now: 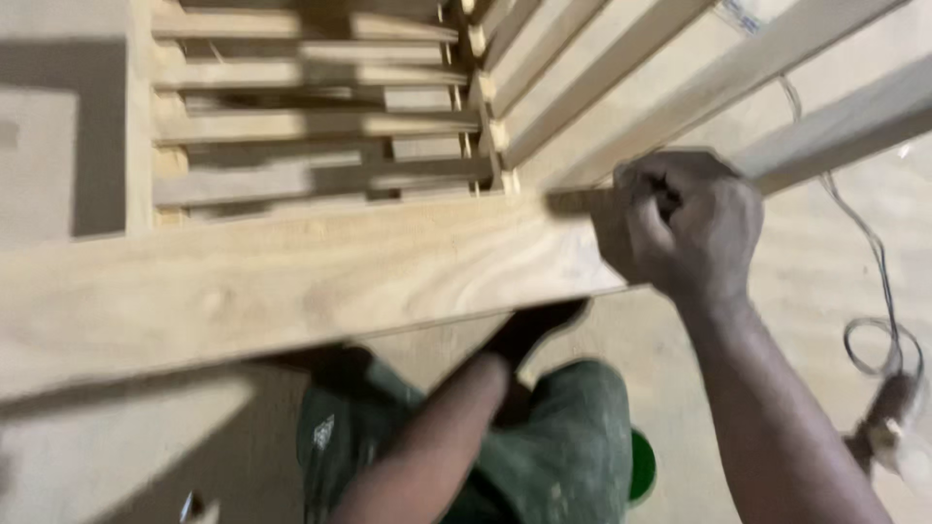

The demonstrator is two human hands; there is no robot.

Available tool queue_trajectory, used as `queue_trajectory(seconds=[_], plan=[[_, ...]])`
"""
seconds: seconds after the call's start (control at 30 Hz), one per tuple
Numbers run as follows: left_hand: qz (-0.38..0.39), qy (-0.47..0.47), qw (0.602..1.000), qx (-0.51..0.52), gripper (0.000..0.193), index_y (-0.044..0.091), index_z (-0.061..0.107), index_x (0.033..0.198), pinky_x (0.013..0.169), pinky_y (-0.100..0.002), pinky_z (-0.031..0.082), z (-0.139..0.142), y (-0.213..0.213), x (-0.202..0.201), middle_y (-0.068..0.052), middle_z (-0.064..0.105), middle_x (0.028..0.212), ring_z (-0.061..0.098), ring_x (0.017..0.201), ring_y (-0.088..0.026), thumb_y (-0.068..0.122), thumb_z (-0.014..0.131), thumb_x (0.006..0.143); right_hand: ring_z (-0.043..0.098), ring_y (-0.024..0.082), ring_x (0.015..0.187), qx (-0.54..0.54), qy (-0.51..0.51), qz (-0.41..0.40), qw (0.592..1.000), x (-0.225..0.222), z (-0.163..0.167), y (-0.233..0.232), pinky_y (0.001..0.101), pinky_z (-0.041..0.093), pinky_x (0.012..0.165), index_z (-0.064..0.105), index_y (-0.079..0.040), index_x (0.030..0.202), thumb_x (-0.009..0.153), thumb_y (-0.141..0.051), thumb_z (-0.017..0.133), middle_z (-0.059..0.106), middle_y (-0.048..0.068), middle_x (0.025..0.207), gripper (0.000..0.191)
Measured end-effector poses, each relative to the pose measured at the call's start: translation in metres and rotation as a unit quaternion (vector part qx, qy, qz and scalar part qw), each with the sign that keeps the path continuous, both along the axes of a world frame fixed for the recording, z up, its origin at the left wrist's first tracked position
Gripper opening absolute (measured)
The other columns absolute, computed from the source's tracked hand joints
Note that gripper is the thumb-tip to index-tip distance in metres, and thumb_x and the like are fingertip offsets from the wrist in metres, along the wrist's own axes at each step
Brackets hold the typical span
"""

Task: The person sands the armrest and side of a wooden chair using a sanding block. They hold the chair with one hand and sand with the other, moving along the armrest and side surfaces.

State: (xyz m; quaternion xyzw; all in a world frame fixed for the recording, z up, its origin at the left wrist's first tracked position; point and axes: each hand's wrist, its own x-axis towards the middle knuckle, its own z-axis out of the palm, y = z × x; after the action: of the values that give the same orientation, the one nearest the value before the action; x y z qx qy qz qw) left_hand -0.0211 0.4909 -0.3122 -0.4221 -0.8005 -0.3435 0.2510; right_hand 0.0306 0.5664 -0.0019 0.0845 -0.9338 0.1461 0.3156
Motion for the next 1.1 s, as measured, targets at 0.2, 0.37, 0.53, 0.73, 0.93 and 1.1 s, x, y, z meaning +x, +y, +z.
queue_trajectory(seconds=[0.2,0.37,0.53,0.73,0.93,1.1], plan=[[0.043,-0.021,0.998,-0.03,0.039,-0.006,0.062,0.133,0.109,-0.048,0.047,0.013,-0.001,-0.004,-0.027,0.061,0.138,0.055,0.132,-0.04,0.021,0.06,0.105,0.074,0.03,0.09,-0.029,-0.003,-0.011,1.0,-0.001,-0.003,0.002,0.0395,0.057,0.08,0.079,-0.006,0.102,0.098,-0.019,0.073,0.075,0.014,0.099,0.014],[0.046,-0.061,0.997,0.002,0.04,-0.006,0.063,0.134,0.109,-0.048,0.048,-0.005,0.0,0.014,-0.027,0.06,0.139,0.055,0.133,-0.039,0.022,0.059,0.106,0.074,0.03,0.091,-0.02,-0.031,-0.011,0.999,0.0,-0.003,0.003,0.0401,0.057,0.082,0.078,-0.004,0.1,0.1,-0.019,0.073,0.074,0.015,0.098,0.015],[0.121,-0.282,0.934,0.184,0.04,-0.007,0.063,0.134,0.109,-0.047,0.048,0.021,0.043,0.057,-0.026,0.059,0.14,0.054,0.133,-0.038,0.023,0.059,0.107,0.073,0.031,0.092,-0.019,-0.02,-0.022,0.999,0.0,-0.002,0.003,0.0404,0.057,0.082,0.078,-0.005,0.099,0.102,-0.02,0.074,0.076,0.015,0.1,0.016],[0.086,-0.278,0.9,0.325,0.041,-0.008,0.063,0.134,0.11,-0.047,0.048,0.041,0.113,0.082,-0.026,0.058,0.141,0.053,0.134,-0.037,0.023,0.058,0.107,0.075,0.028,0.096,-0.037,-0.023,0.0,0.999,-0.001,-0.011,0.01,0.0377,0.058,0.088,0.078,-0.005,0.101,0.097,-0.014,0.068,0.076,0.013,0.105,0.013],[0.176,-0.458,0.798,0.35,0.042,-0.009,0.064,0.134,0.11,-0.047,0.048,0.011,0.103,0.08,-0.026,0.058,0.142,0.053,0.136,-0.036,0.024,0.057,0.108,0.075,0.029,0.095,-0.046,-0.023,-0.026,0.998,0.001,-0.011,0.011,0.0377,0.058,0.085,0.079,-0.006,0.103,0.099,-0.015,0.071,0.077,0.013,0.102,0.013],[0.14,-0.242,0.906,0.318,0.043,-0.009,0.064,0.135,0.11,-0.046,0.049,0.045,0.141,0.085,-0.026,0.057,0.143,0.052,0.136,-0.035,0.025,0.056,0.109,0.074,0.03,0.093,-0.063,-0.021,-0.005,0.998,0.001,-0.004,0.007,0.0381,0.058,0.084,0.078,-0.005,0.104,0.099,-0.016,0.072,0.076,0.014,0.102,0.013]])
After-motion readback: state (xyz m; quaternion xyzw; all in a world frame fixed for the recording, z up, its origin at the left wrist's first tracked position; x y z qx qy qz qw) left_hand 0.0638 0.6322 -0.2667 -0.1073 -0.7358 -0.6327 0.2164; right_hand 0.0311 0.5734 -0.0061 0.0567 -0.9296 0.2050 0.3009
